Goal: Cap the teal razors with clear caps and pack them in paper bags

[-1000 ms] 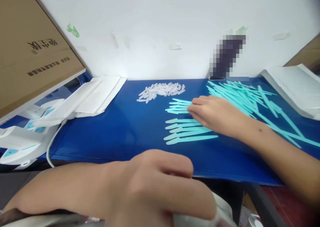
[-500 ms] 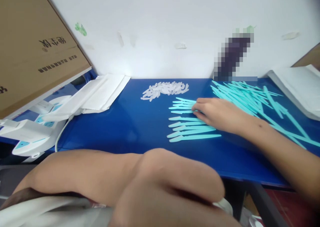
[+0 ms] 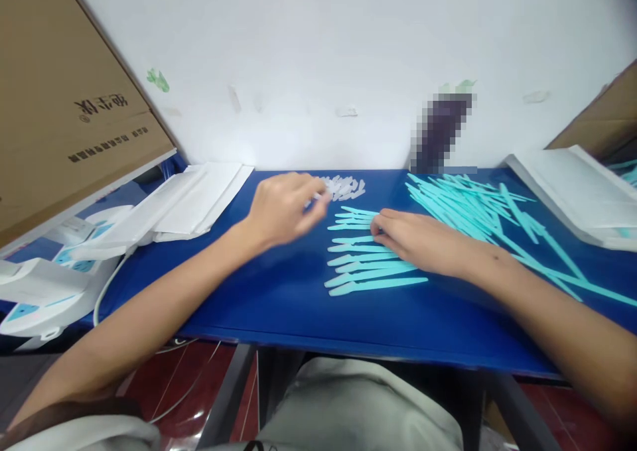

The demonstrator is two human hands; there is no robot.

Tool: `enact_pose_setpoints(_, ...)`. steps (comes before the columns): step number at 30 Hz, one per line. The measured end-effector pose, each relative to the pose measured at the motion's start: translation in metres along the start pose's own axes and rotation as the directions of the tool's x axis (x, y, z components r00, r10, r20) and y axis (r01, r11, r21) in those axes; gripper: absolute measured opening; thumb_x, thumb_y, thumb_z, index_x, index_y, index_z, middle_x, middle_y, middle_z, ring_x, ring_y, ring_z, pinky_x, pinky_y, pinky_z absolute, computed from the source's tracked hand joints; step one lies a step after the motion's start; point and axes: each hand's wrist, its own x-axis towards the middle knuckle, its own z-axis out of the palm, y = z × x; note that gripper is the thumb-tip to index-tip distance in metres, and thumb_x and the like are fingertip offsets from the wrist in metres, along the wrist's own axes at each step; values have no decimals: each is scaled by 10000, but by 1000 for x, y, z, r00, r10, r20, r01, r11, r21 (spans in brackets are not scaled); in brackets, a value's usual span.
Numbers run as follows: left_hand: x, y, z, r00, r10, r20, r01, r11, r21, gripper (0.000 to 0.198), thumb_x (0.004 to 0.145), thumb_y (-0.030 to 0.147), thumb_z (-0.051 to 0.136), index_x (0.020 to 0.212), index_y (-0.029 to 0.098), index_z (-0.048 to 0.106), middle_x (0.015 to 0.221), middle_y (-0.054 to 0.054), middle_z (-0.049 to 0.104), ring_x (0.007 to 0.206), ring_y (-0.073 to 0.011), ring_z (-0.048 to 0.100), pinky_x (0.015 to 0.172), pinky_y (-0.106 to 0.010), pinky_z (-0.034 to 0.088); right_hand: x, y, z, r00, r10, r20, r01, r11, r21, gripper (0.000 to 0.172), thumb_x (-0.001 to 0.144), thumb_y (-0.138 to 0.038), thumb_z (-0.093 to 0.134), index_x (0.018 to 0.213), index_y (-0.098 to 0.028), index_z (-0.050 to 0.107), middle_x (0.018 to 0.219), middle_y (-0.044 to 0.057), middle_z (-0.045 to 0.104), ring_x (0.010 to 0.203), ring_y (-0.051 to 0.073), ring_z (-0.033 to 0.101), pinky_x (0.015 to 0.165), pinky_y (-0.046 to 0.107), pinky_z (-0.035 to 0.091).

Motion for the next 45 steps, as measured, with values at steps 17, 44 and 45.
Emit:
enact_pose_setpoints(17, 9, -37, 3, 985, 151, 86, -174, 829, 531, 284, 973, 296, 529, 911, 162, 772, 973, -146, 685, 949, -307, 553, 843, -444, 445, 3, -9, -3, 981, 0, -195, -1, 1000, -8, 188, 1076, -241, 338, 1046, -211, 521, 984, 64, 650, 674, 181, 536, 581, 324, 290)
enact_pose_setpoints(44, -2, -14, 4, 720, 246, 649, -472, 860, 197, 346, 1105, 342, 393, 834, 187, 540, 828, -44, 582, 768, -204, 537, 742, -322, 386, 3, 4, -3, 995, 65, -76, -69, 996, -63, 232, 1053, -310, 431, 974, -204, 621, 940, 51, 626, 683, 162, 508, 588, 312, 236)
enact_pose_setpoints(45, -2, -14, 5, 722, 245, 647, -470, 860, 198, 346, 1106, 345, 392, 842, 186, 548, 832, -45, 586, 771, -205, 539, 743, -322, 387, 4, 3, -1, 996, 60, -67, -64, 996, -57, 242, 1059, -312, 424, 976, -203, 623, 943, 50, 628, 680, 159, 508, 587, 312, 238)
